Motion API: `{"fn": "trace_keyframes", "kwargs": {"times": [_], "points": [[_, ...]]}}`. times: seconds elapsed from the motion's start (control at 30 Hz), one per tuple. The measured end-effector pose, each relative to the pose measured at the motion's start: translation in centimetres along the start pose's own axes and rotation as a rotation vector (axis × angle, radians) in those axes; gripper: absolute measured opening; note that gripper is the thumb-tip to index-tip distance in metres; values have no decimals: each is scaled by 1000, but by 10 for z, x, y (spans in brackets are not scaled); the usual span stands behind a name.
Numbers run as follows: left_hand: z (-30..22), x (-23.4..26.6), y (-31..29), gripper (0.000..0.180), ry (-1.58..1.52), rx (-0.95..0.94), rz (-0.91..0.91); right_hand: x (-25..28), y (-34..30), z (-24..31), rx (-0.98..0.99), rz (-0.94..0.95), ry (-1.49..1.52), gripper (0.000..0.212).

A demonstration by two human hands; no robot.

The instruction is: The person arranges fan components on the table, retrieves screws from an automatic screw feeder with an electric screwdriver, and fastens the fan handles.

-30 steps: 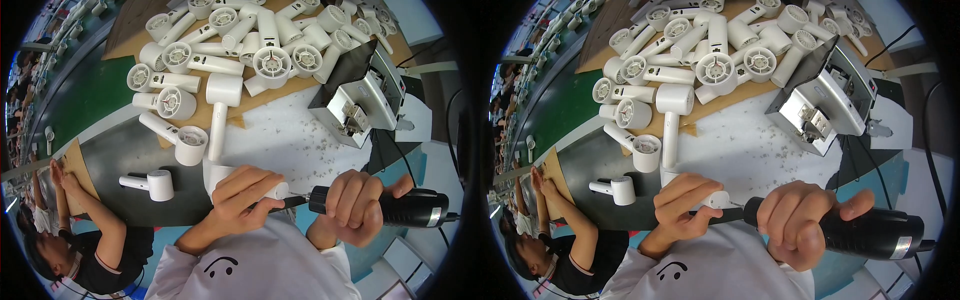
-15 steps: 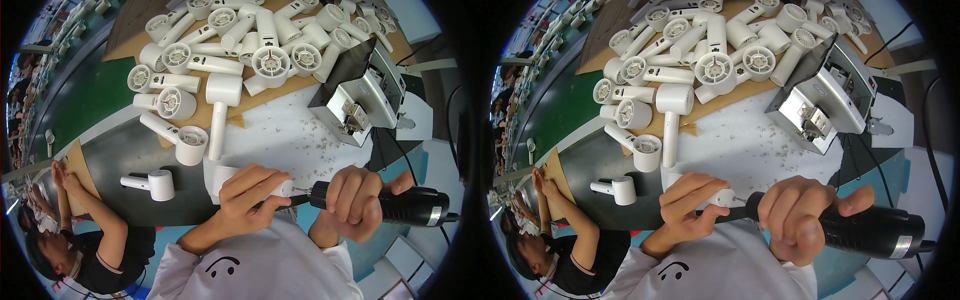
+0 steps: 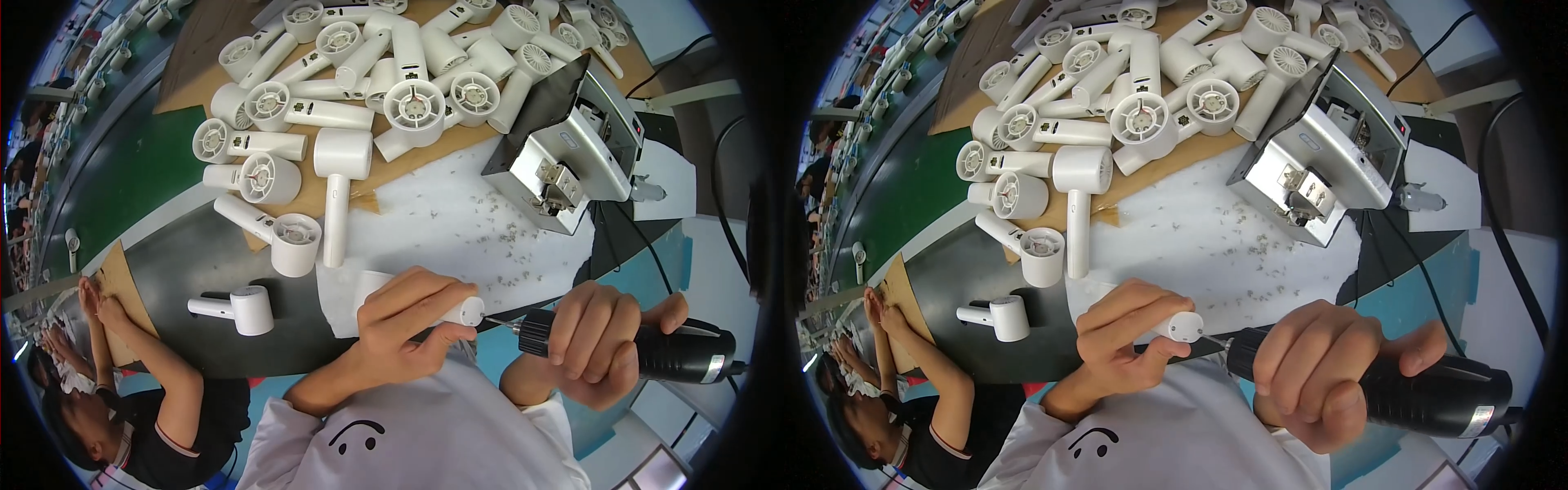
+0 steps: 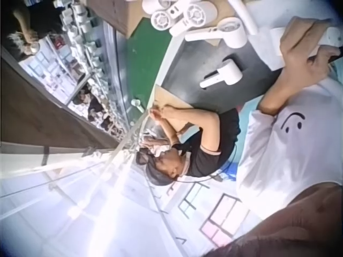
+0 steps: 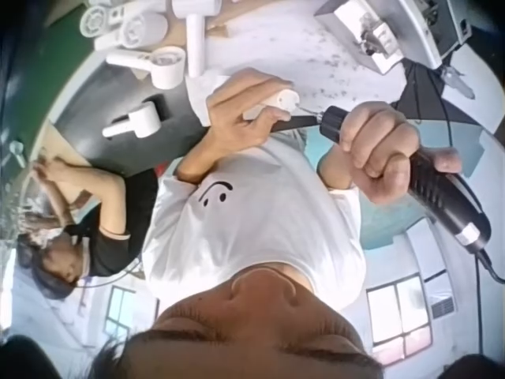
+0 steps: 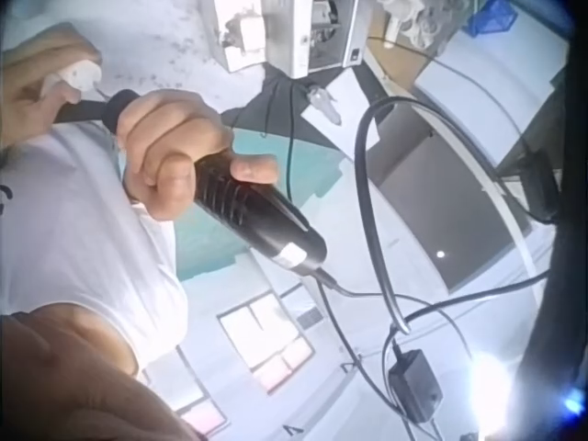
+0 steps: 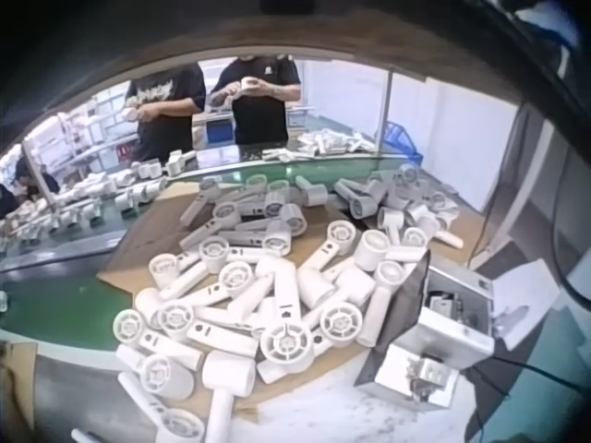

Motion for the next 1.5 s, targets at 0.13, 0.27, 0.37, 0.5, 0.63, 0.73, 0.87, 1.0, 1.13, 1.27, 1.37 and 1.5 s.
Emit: {"fn": "trace_keyframes", "kwargs": {"times": [0.13, 0.27, 0.37, 0.5, 0.63, 0.73, 0.87, 1.0, 1.13, 1.27, 1.37, 1.5], "points": [[-2, -2, 0, 30, -1, -18, 2, 1, -2, -3, -20, -33, -11, 35], [-2, -4, -1, 32, -24, -8, 2, 3, -2, -2, -32, -43, 5, 39], [-2, -4, 1, 32, -29, -6, -2, 4, -1, 3, -21, -29, -12, 39], [-1, -4, 1, 32, -26, -3, 1, 4, -1, 5, -12, -32, -32, 38], [-1, -3, -1, 33, -28, 1, 5, 1, -1, 1, -31, -12, -38, 39], [-2, -1, -2, 34, -22, 5, -20, -2, 0, -4, -48, -18, -39, 36], [-6, -3, -4, 35, -44, 3, -17, -4, 0, -5, -100, -10, -20, 33], [-2, -8, -7, 32, -68, 63, 13, -2, 1, -9, -147, -1, -11, 33], [-6, -8, -1, 29, -78, 84, 87, -6, 2, -4, -166, 32, 24, 37], [-30, 34, 11, 32, -81, -111, 53, 1, 9, 13, -89, 33, 164, 44], [-31, 118, 7, 48, 214, -62, -214, 33, 3, 20, -20, -46, 58, 62], [27, 207, 29, 19, 742, -25, -305, 69, -22, 29, -56, -209, -36, 56]]}}
Point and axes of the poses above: each hand's wrist, its own y-axis towards the middle knuckle, its own x-axis out of the back of the hand, z = x × y, the point moved 9 cm from there along y, towards the middle knuckle, and after that the axes turned 15 degrees about y, right-handed, at the moved point
